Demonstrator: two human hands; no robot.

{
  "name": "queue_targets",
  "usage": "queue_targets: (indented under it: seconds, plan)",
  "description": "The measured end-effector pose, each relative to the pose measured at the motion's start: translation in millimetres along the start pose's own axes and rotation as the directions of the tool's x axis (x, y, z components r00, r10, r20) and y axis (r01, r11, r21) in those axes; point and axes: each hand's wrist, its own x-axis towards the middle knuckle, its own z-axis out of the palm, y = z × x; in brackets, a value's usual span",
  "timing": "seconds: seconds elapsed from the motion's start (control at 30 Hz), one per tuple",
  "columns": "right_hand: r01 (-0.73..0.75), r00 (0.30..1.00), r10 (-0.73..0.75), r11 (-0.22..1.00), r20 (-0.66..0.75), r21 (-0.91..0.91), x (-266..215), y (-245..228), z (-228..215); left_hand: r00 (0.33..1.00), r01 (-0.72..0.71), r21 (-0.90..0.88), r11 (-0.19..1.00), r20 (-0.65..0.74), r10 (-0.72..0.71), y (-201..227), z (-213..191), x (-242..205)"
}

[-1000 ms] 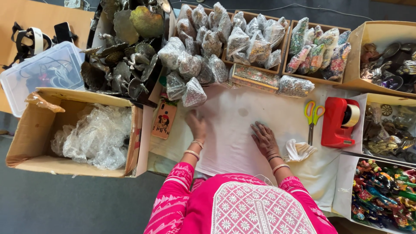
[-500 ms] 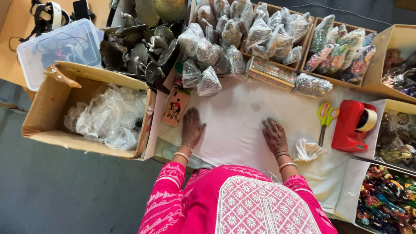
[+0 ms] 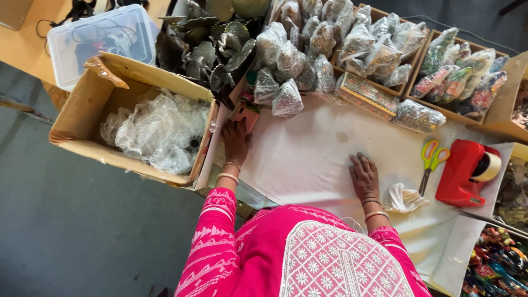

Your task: The person wraps small decorative items, including a dark figurine and a colorful multi-colored object, in bubble wrap. They retrieve bubble wrap from a cardboard box, place the items on the wrap, fold the material around them, and secure the packages with tape using a red tape dispenser.

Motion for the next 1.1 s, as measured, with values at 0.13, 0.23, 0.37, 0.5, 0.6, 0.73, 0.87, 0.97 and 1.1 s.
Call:
queue_targets:
  seconds: [0.13, 0.23, 0.37, 0.5, 0.6, 0.73, 0.87, 0.97, 1.1]
  plan:
    - [-0.005, 1.0, 0.005, 1.0, -0.003, 0.006, -1, 0, 1, 0.998, 0.041, 0.095, 0.995, 0.052, -0.047, -2, -1, -7]
    - [-0.014, 1.0, 0.014, 1.0, -0.01, 0.011, 0, 0, 1, 0.997, -0.007, 0.139, 0.99, 0.077, -0.004, -4, 3, -16]
    - [-0.009, 1.0, 0.01, 1.0, -0.024, 0.01, 1, -2, -1, 1.0, -0.022, 0.191, 0.981, 0.019, 0.019, -3, 2, -22]
    - [-0.008, 1.0, 0.008, 1.0, -0.026, 0.004, 1, -3, -1, 0.997, 0.03, 0.137, 0.99, 0.07, -0.04, -1, 0, -25]
    - [-0.012, 1.0, 0.012, 1.0, -0.025, 0.007, 2, -4, -3, 0.997, 0.001, 0.135, 0.991, 0.076, -0.011, 11, -18, -37]
    - [-0.01, 1.0, 0.01, 1.0, -0.023, 0.009, 1, -2, -1, 0.989, -0.139, 0.033, 0.99, 0.062, 0.136, 22, -37, -74]
    - [-0.003, 1.0, 0.003, 1.0, -0.021, -0.004, 1, -1, 1, 0.987, -0.07, -0.129, 0.989, 0.137, 0.088, 20, -47, -124]
    - [-0.004, 1.0, 0.004, 1.0, -0.021, -0.002, 1, 0, 2, 0.991, 0.007, -0.201, 0.98, 0.136, 0.021, 8, -55, -156]
    - [-0.004, 1.0, 0.003, 1.0, -0.018, -0.005, 0, 3, 5, 0.972, 0.194, -0.201, 0.96, 0.172, -0.161, -15, -54, -185]
